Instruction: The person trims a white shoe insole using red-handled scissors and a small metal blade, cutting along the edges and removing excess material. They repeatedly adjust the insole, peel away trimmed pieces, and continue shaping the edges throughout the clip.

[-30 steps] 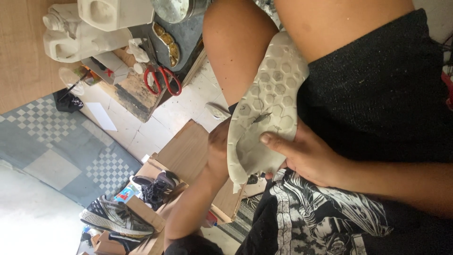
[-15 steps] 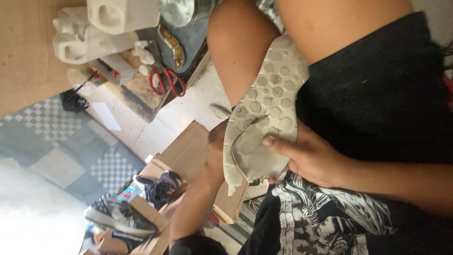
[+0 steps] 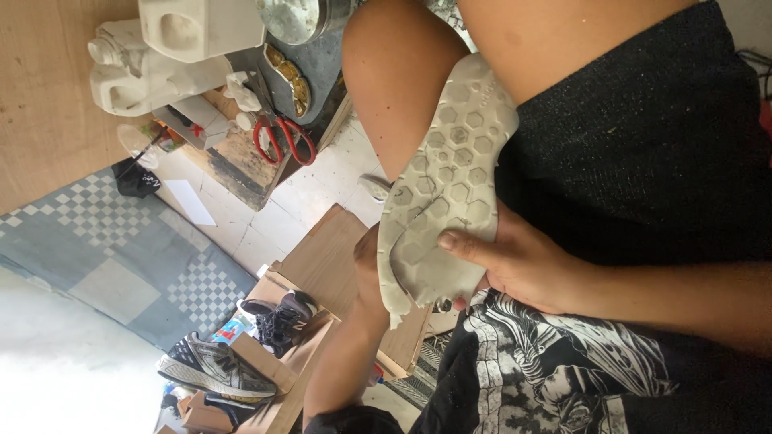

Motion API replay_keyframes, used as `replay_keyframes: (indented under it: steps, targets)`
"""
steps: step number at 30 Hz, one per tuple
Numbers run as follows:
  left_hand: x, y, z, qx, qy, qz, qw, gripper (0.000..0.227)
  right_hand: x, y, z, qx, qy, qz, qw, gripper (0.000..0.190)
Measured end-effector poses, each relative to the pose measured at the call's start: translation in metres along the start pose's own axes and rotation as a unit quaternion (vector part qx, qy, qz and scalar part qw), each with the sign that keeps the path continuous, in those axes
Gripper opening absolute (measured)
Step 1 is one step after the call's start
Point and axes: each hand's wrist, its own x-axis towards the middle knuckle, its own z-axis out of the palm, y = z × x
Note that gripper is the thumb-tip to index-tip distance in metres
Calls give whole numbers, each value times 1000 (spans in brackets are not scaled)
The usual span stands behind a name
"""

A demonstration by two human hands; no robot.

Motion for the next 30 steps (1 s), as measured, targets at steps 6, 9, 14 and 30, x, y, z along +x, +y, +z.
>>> replay_keyframes:
  steps: [6, 9, 14, 30]
  targets:
    - [-3, -2, 3, 9, 2, -7, 1000, 10, 4, 4, -7, -3, 4, -30, 1000, 36]
    - [-7, 0, 1, 15, 2, -16, 1000, 9, 6, 13, -12, 7, 2, -17, 1000, 34]
    - [68, 91, -36, 25, 9, -30, 999, 9, 9, 12, -16, 11, -24, -46, 999, 30]
    - [50, 147, -95, 85, 79, -82, 990, 8, -9, 15, -2, 3, -49, -26, 998, 31]
